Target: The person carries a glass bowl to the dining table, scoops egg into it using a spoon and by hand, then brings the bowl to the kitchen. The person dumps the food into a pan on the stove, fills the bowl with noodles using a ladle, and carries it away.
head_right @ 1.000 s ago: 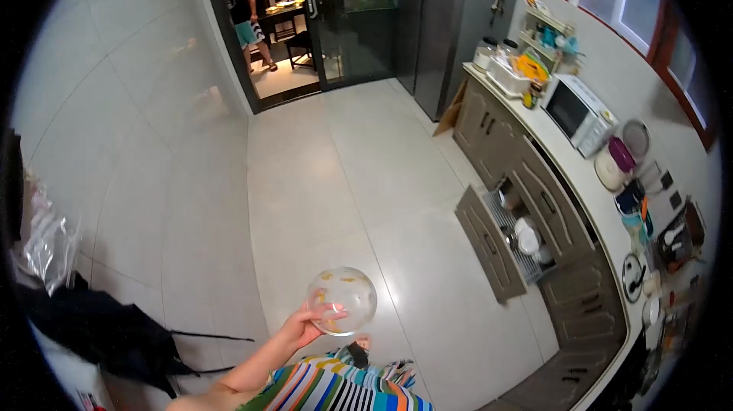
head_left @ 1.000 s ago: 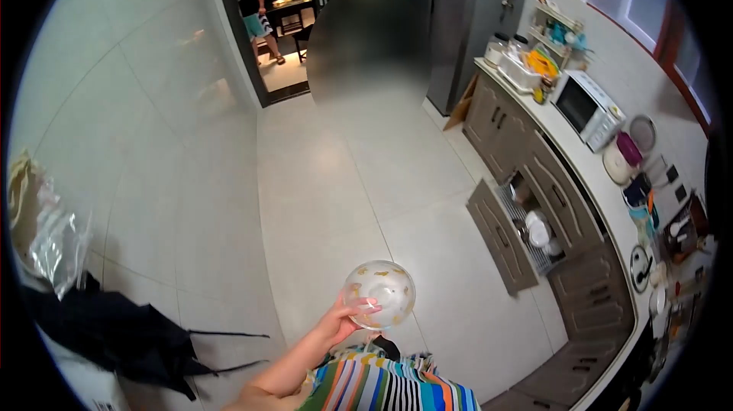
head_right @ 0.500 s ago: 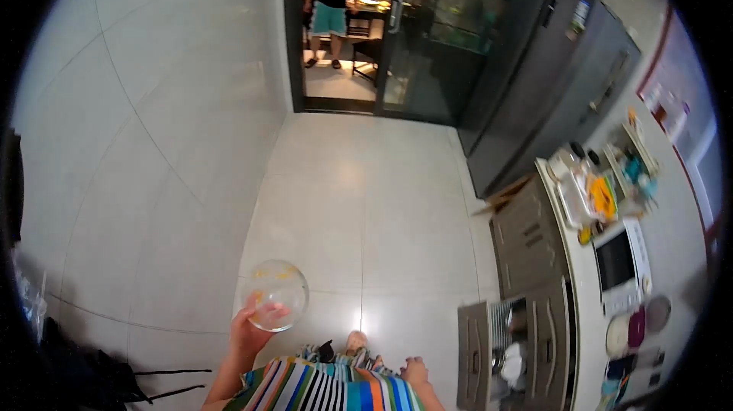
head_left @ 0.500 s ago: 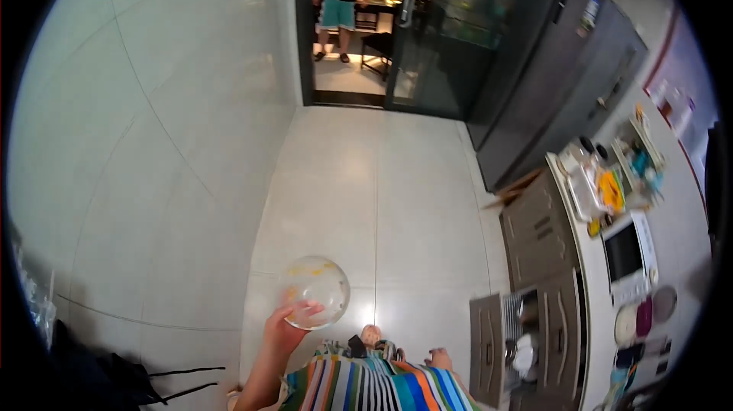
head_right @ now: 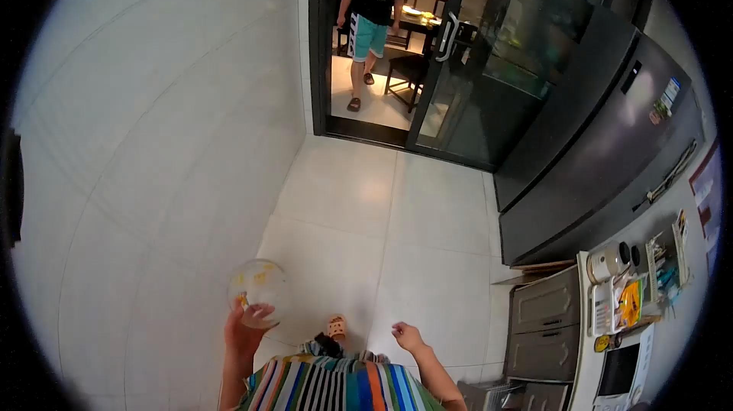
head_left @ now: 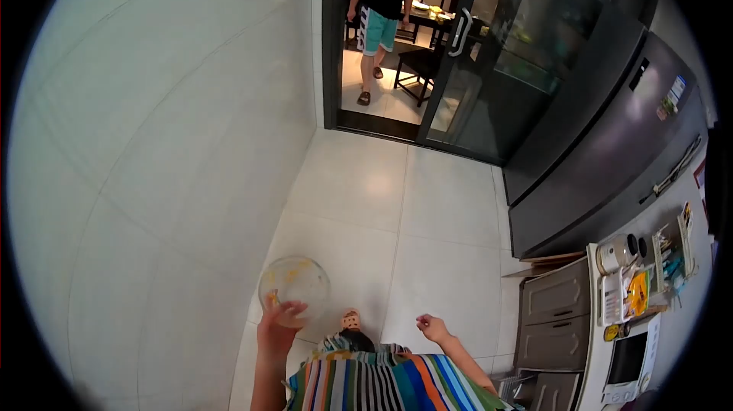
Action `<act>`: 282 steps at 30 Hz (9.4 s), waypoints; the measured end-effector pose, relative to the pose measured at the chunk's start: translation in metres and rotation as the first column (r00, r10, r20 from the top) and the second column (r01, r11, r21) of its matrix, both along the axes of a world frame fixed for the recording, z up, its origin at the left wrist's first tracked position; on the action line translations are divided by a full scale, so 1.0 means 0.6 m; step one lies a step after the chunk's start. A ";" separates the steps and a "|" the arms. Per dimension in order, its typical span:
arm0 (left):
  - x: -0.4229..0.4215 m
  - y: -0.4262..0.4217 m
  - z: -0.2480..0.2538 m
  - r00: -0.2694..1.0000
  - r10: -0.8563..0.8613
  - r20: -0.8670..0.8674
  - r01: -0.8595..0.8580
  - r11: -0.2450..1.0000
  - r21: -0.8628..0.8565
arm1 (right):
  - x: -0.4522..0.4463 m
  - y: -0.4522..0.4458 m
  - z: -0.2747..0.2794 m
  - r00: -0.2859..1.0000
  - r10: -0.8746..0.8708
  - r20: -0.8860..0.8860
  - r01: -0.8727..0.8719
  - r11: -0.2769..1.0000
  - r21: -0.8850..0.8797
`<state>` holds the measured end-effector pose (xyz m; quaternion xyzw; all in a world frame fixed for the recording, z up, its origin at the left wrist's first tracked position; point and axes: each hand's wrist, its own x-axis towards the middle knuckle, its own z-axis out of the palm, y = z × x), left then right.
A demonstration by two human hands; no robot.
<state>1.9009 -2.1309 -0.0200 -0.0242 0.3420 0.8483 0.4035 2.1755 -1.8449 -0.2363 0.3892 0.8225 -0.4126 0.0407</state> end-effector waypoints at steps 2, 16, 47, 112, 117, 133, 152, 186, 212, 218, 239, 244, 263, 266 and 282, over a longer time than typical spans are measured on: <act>-0.082 0.092 0.006 0.999 -0.036 -0.024 0.037 0.998 0.054 | 0.033 0.056 -0.065 0.977 0.045 0.208 -0.042 0.999 -0.021; -0.467 0.598 0.051 1.000 0.008 0.008 -0.008 0.998 -0.055 | -0.165 0.544 -0.176 0.804 0.120 0.583 -0.059 0.991 -0.123; -1.394 1.355 -0.003 0.875 -0.471 0.114 0.476 0.879 -0.021 | -1.156 1.080 -0.126 0.892 -0.150 0.426 0.261 0.941 -0.216; -3.150 2.735 -0.014 0.932 0.286 -0.223 -0.322 0.935 -0.150 | -3.494 2.969 0.151 0.947 -0.161 -0.277 0.018 0.890 -0.456; -3.378 2.837 0.059 0.883 0.445 -0.150 -0.461 0.883 -0.093 | -3.770 3.066 0.194 0.839 -0.256 -0.480 0.106 0.942 -0.318; -4.135 3.065 0.011 0.987 0.147 -0.069 -0.159 0.959 -0.234 | -4.133 3.162 0.408 0.979 -0.204 -0.025 0.205 0.979 0.015; -4.612 3.877 0.108 0.817 -0.567 -0.104 0.515 0.799 -0.309 | -4.284 3.532 0.428 0.726 -0.684 0.073 0.652 0.718 0.243; -4.311 4.986 0.077 -0.157 -0.982 -0.108 0.975 -0.136 -0.177 | -4.315 3.942 0.265 -0.266 -0.963 -0.030 0.955 -0.260 -0.144; -4.105 4.444 0.135 -0.941 -0.262 -0.213 0.271 -0.963 -0.014 | -5.092 3.318 0.477 -0.794 0.361 -0.490 -0.351 -0.929 -0.116; -4.102 4.201 0.160 -0.961 -0.276 -0.027 0.277 -0.961 -0.021 | -5.123 3.112 0.451 -0.760 0.498 -0.417 -0.418 -0.867 -0.272; -3.797 3.849 0.082 -0.749 -0.663 0.003 0.653 -0.739 -0.163 | -4.448 2.616 0.423 -0.947 0.055 -0.316 0.048 -0.949 -0.311; -3.725 3.776 0.064 -0.601 -0.799 -0.031 0.790 -0.588 -0.175 | -4.232 2.485 0.369 -0.959 -0.107 -0.261 0.193 -0.925 -0.327; -3.421 3.649 0.016 -0.050 -0.999 0.014 0.994 -0.051 -0.093 | -3.437 2.850 0.352 -0.325 -0.850 -0.414 0.864 -0.088 -0.496; -3.355 3.673 0.025 -0.008 -1.000 0.010 0.995 -0.009 -0.101 | -3.338 2.868 0.372 -0.309 -0.869 -0.385 0.865 -0.088 -0.494; -2.990 3.739 0.039 0.489 -0.872 0.000 0.849 0.476 -0.230 | -2.761 3.366 0.215 -0.127 -0.963 -0.237 0.760 0.059 -0.648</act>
